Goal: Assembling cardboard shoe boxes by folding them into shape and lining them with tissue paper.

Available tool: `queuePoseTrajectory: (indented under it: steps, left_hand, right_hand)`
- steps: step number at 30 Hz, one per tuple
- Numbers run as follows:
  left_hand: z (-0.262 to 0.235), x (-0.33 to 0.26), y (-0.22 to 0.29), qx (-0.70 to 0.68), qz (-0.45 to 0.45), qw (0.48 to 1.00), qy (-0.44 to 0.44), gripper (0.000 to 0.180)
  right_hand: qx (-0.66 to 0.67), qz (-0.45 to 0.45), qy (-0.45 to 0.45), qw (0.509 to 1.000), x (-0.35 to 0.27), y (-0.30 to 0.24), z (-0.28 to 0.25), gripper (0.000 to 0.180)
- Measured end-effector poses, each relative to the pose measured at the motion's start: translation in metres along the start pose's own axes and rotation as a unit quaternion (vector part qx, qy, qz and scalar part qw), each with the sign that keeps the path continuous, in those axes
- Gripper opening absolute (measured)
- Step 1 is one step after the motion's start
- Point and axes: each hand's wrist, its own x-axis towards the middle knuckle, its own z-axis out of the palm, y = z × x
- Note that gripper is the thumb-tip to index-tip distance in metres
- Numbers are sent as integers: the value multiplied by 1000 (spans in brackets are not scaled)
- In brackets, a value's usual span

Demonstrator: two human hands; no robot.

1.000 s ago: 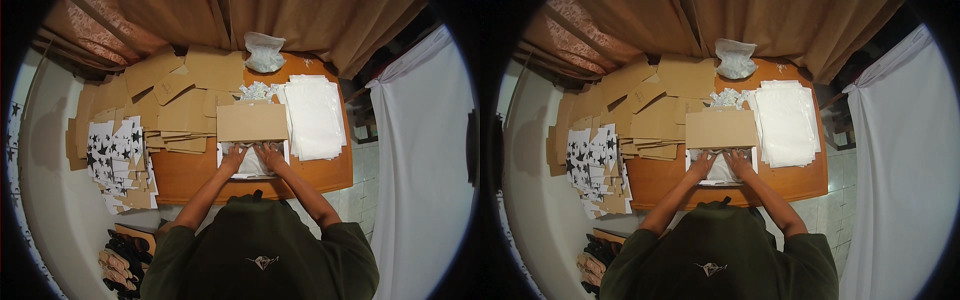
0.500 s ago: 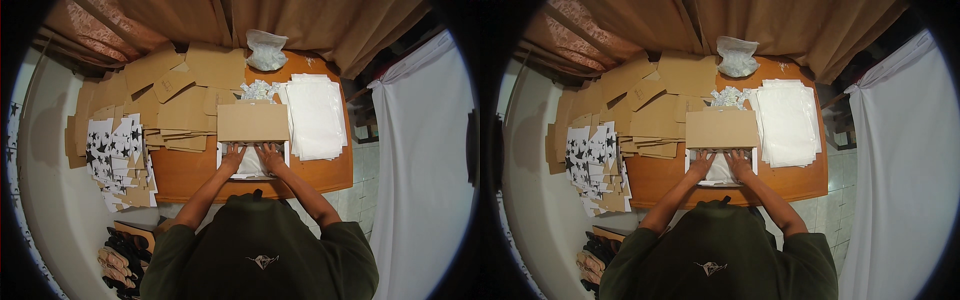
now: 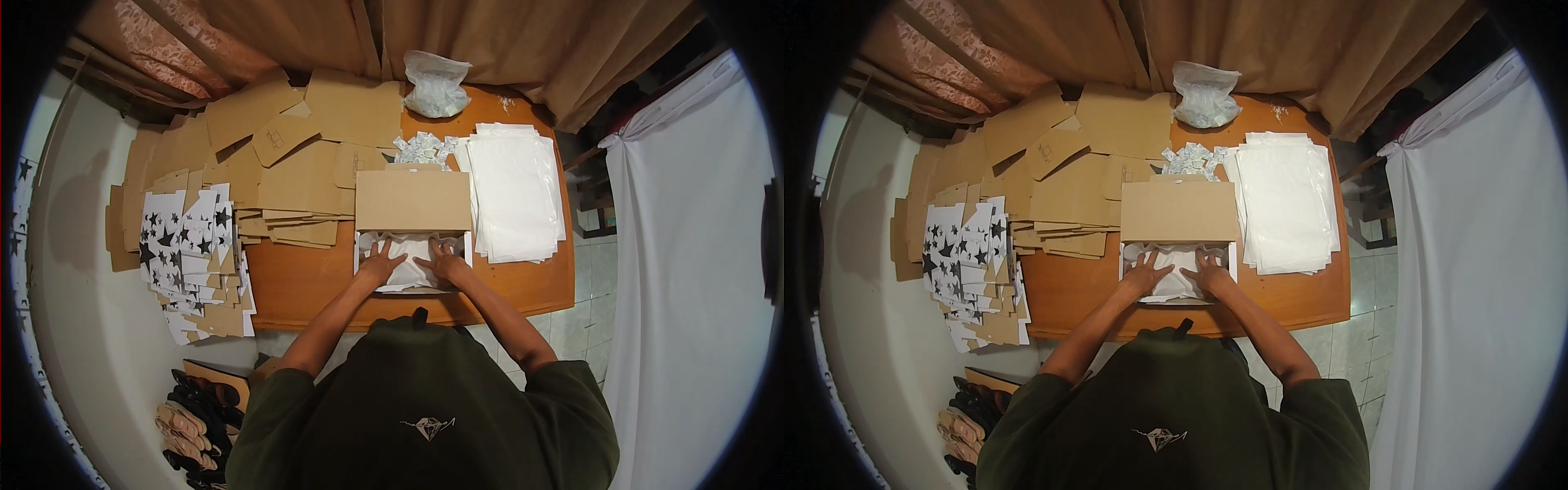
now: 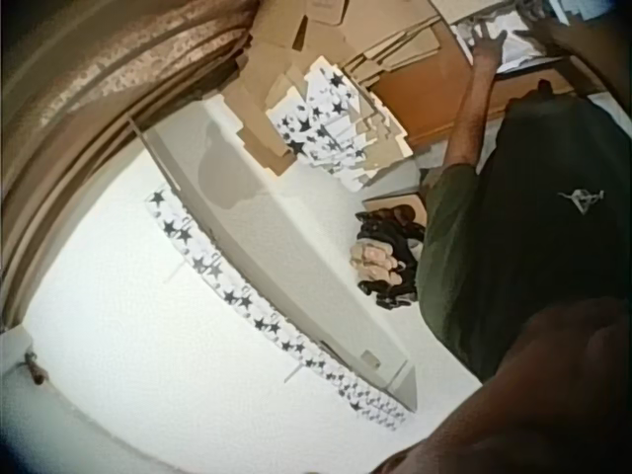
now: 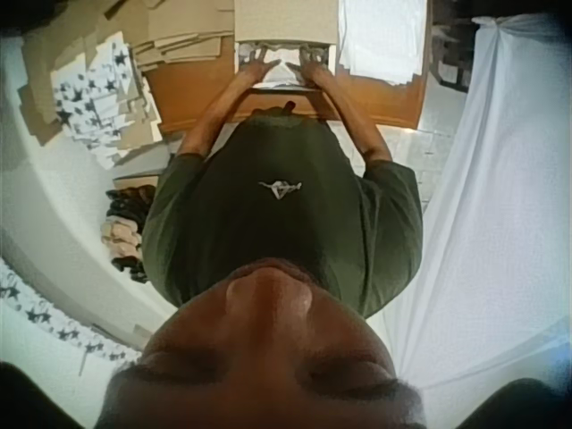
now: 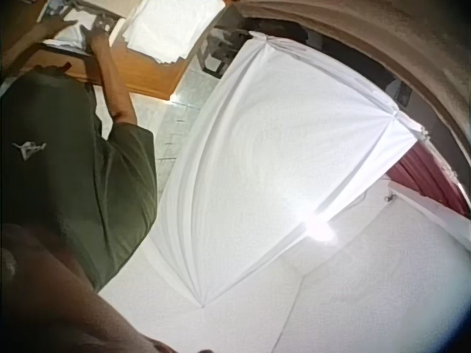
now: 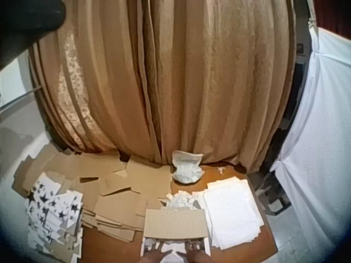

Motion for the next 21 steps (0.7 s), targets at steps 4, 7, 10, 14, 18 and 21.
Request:
queuePoseTrajectory:
  steps: [4, 7, 10, 14, 18, 21]
  left_hand:
    - [-10, 2, 5, -47, -17, 998, -44, 83]
    - [-8, 3, 7, -42, -16, 998, -36, 84]
    - [3, -15, -10, -90, -42, 995, -24, 78]
    - [-11, 11, 14, -89, -11, 996, 3, 73]
    - [-1, 11, 2, -99, -25, 994, -24, 68]
    - [-18, 4, -1, -94, -1, 996, 4, 58]
  right_hand:
    - [39, -17, -27, 999, -4, 6, -3, 68]
    - [56, 14, -7, 998, 5, 5, 9, 61]
    - [80, -13, -34, 996, 13, -15, -7, 60]
    - [193, 107, -5, 975, 45, 31, 60, 63]
    - [148, 43, -44, 987, 34, 13, 30, 55]
    - [91, -31, -19, 995, 13, 9, -8, 51]
